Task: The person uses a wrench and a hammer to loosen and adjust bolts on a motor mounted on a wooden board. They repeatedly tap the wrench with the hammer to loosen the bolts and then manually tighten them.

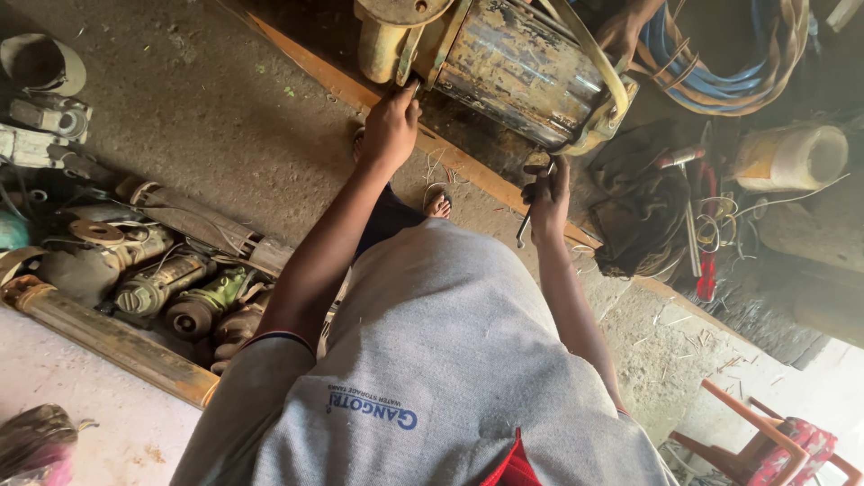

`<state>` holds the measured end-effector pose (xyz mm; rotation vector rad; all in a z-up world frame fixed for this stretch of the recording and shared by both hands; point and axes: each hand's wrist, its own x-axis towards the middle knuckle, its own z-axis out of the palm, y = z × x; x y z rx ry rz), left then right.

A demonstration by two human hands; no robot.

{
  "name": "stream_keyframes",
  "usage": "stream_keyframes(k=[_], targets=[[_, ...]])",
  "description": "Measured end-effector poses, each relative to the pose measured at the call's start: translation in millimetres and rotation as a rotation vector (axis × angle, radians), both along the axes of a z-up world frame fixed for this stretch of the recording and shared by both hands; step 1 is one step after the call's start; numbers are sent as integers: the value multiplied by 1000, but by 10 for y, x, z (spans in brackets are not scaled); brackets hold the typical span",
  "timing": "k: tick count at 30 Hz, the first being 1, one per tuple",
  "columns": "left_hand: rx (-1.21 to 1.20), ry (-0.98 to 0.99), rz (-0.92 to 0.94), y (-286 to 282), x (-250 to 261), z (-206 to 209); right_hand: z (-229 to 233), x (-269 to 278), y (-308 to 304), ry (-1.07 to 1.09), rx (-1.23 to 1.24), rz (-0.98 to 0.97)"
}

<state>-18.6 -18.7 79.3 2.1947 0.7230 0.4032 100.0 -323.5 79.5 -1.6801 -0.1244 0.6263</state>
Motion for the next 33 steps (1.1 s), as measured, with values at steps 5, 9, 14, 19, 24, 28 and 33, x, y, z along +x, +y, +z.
stream_keyframes(k=[5, 9, 14, 19, 24, 28, 33], targets=[[1, -132, 12, -44, -113, -13, -18, 10, 5, 7, 28, -14], [42, 56, 2, -26, -61, 98, -62, 17, -7, 9, -14, -14], [-14, 219, -33, 51, 195, 184, -83, 13, 0, -18, -24, -18], [86, 197, -11, -5, 257, 122, -81, 6, 6, -21, -19, -17], [110, 218, 1, -10, 264, 8, -145, -25, -18, -38, 2, -32], [46, 48, -10, -6, 135, -5, -206, -12, 48, -12, 67, -58], [-78, -286, 39, -88, -51, -43, -263, -61, 5, 44, 105, -79]])
